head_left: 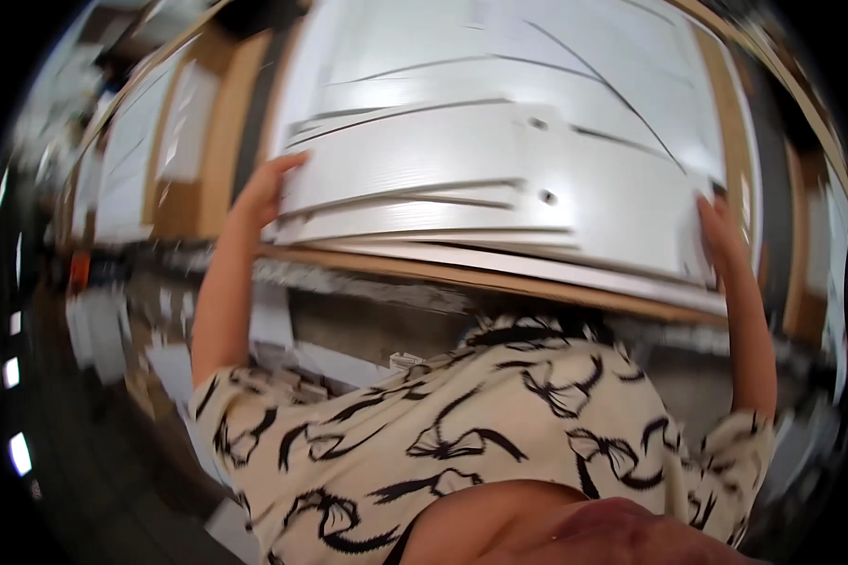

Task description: The person picks up several white furniture panels from a floor stack, carries them to a packaging station, and places them into a cardboard box with foam inserts. The person also retrieves foam corner pieces and cardboard supports, placing them into the box to secure the furniture panels.

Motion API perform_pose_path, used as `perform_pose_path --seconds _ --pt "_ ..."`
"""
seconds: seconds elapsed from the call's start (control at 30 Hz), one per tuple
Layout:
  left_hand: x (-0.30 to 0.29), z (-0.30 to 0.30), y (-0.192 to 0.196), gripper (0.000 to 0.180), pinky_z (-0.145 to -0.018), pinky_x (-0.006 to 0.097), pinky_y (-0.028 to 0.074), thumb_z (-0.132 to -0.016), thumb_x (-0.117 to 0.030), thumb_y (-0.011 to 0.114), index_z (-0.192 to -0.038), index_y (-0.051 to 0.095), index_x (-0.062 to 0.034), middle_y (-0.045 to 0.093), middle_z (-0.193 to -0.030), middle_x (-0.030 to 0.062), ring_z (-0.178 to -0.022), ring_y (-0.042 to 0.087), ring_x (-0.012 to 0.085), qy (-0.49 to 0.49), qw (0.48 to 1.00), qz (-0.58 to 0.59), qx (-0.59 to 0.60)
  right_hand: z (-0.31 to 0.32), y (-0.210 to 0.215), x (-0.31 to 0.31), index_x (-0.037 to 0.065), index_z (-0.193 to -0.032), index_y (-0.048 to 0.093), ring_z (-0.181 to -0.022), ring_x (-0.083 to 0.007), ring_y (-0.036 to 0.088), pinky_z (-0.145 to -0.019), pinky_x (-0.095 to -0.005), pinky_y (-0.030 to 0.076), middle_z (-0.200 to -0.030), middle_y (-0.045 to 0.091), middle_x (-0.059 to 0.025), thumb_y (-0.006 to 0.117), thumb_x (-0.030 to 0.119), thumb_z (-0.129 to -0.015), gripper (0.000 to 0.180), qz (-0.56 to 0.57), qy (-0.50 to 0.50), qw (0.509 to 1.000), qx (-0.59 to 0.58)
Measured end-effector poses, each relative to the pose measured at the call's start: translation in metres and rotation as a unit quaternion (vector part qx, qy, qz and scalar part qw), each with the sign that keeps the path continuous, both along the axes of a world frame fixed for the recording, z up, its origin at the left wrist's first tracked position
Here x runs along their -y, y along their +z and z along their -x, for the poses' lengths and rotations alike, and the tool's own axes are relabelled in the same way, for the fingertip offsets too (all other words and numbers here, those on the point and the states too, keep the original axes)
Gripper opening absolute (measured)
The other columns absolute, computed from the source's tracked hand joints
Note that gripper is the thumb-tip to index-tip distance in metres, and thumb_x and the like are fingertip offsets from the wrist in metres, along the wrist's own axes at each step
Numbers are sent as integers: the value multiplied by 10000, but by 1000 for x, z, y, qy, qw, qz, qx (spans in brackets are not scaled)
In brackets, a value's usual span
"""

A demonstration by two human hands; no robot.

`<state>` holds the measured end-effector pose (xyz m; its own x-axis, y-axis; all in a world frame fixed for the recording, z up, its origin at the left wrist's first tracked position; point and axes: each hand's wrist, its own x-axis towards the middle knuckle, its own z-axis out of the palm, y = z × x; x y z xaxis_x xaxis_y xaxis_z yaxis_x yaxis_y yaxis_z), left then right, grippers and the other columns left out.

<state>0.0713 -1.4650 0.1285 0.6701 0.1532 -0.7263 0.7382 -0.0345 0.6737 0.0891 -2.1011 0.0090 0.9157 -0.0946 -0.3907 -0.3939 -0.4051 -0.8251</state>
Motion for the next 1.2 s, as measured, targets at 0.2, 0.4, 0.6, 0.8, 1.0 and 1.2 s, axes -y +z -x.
perform_pose_path --seconds 0.2,0.4,0.6,0.8,1.0,1.2 --pt "10 5 6 383 -704 310 466 -851 -358 573 -1018 581 -13 620 -935 75 -839 584 177 -29 991 -128 32 -11 19 -4 -23 -928 591 -724 -149 535 -639 -309 447 -827 595 -79 545 328 -864 360 41 -41 997 -51" --pt "13 0 13 424 -505 277 326 -815 -443 595 -694 558 -38 439 -601 -1 -553 405 119 -132 904 -406 40 -17 53 -8 -11 -970 598 -731 -173 582 -662 -297 484 -858 592 -90 605 281 -817 330 107 62 986 -116" --pt "-17 13 -5 503 -709 274 427 -818 -399 617 -1016 615 64 596 -775 64 -759 530 131 -160 851 -474 157 -22 63 -23 7 -935 588 -638 -191 599 -620 -290 496 -766 598 -115 579 215 -808 243 164 147 971 -93" --pt "7 19 3 709 -519 307 417 -787 -628 502 -1041 580 29 538 -816 83 -653 492 172 -69 912 -403 -14 -21 22 -9 2 -1053 556 -843 -255 597 -759 -332 484 -954 622 -133 578 234 -827 324 296 230 915 150" --pt "-4 13 -12 633 -552 259 364 -705 -494 692 -1059 561 14 569 -831 45 -662 493 122 17 968 -236 88 28 52 -56 119 -1225 482 -1130 -355 417 -948 -417 385 -1301 426 -139 734 187 -643 638 316 356 858 194" --pt "4 -6 -8 738 -685 360 415 -629 -487 750 -1080 537 58 554 -955 112 -817 509 193 -2 955 -282 93 24 71 -90 172 -1334 367 -1207 -376 333 -980 -411 363 -1370 324 -173 796 133 -561 885 372 410 817 158"
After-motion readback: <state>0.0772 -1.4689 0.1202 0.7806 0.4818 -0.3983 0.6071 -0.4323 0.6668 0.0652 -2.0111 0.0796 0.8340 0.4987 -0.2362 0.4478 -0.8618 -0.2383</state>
